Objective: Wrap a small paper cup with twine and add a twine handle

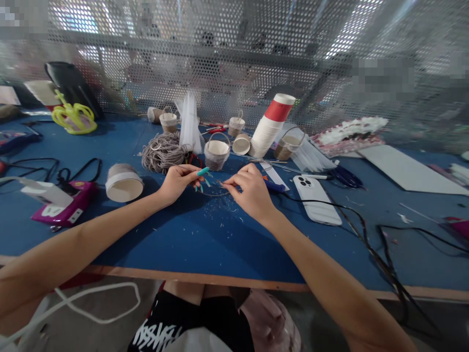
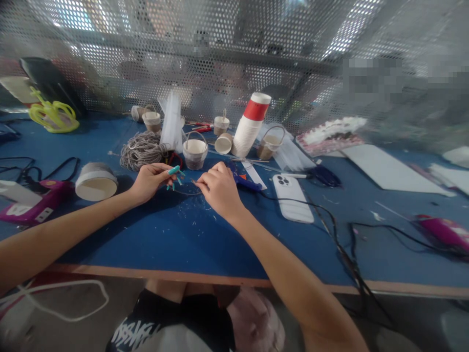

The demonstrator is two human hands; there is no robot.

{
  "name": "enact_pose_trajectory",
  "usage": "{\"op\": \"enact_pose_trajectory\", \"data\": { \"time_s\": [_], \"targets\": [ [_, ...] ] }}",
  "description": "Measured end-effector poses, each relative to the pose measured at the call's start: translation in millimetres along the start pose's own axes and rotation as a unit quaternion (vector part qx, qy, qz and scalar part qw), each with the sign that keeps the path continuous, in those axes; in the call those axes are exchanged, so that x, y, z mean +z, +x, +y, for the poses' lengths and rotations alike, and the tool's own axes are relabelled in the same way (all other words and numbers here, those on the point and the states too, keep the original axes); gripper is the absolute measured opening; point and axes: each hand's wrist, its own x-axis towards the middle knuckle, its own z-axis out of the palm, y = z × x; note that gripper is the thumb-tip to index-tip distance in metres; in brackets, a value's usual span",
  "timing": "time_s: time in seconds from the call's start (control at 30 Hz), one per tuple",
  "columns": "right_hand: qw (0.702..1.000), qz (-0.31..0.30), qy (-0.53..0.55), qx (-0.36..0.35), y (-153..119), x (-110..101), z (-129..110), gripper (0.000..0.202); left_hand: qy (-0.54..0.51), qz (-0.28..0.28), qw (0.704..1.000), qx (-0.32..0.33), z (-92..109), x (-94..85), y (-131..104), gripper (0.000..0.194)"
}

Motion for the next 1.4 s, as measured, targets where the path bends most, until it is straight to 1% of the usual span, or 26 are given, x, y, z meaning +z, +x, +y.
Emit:
{"op": "enact_pose_trajectory", "data": {
  "time_s": [0.13,0.27,0.33,0.4,0.5,0.6,0.7,0.83,0.9,1.0,1.07,1.2,1.3,1.4],
  "targets": [
    [0.998,-0.039,0.040,-0.005,1,-2,2,0.005,-0.009,0.001,1.000,0.015,1,0.5,0,0.026],
    [0.992,-0.105,0.073,-0.006,3,-3,5,0.014,-0.001,-0.006,1.000,0.029,1,0.8,-1,0.024],
    [0.991,-0.113,0.074,0.006,3,-2,6,0.018,0.012,-0.011,0.999,0.032,1,0.7,-2,0.024],
    [0.992,-0.102,0.069,0.019,3,-1,7,0.017,0.017,-0.016,0.999,0.036,1,0.5,-2,0.024],
    [0.994,-0.088,0.065,0.027,3,0,7,0.017,0.004,-0.015,0.999,0.046,2,0.7,-2,0.025],
    [0.993,-0.089,0.071,0.029,3,-1,6,0.017,-0.010,-0.014,0.998,0.053,3,1.1,-2,0.027],
    [0.987,-0.120,0.099,0.034,4,-4,5,0.017,-0.025,-0.008,0.998,0.048,3,1.2,-1,0.026],
    [0.970,-0.174,0.162,0.051,5,-8,2,0.019,-0.031,-0.007,0.999,0.039,4,1.3,-1,0.026],
    [0.970,-0.165,0.166,0.072,5,-9,2,0.019,-0.023,-0.010,0.999,0.030,4,1.7,-2,0.025],
    [0.979,-0.115,0.141,0.093,4,-7,2,0.017,-0.013,-0.020,1.000,0.018,5,2.7,-3,0.025],
    [0.984,-0.085,0.127,0.085,4,-5,3,0.015,-0.006,-0.022,1.000,0.013,5,3.3,-4,0.025],
    [0.991,-0.046,0.103,0.073,2,-1,5,0.012,0.012,-0.013,1.000,0.007,4,4.3,-4,0.027],
    [0.992,-0.029,0.093,0.076,1,0,4,0.010,0.010,-0.012,1.000,0.005,3,4.7,-4,0.028],
    [0.992,-0.027,0.098,0.067,1,2,3,0.011,0.003,-0.021,1.000,0.004,3,4.5,-4,0.028]
  ]
}}
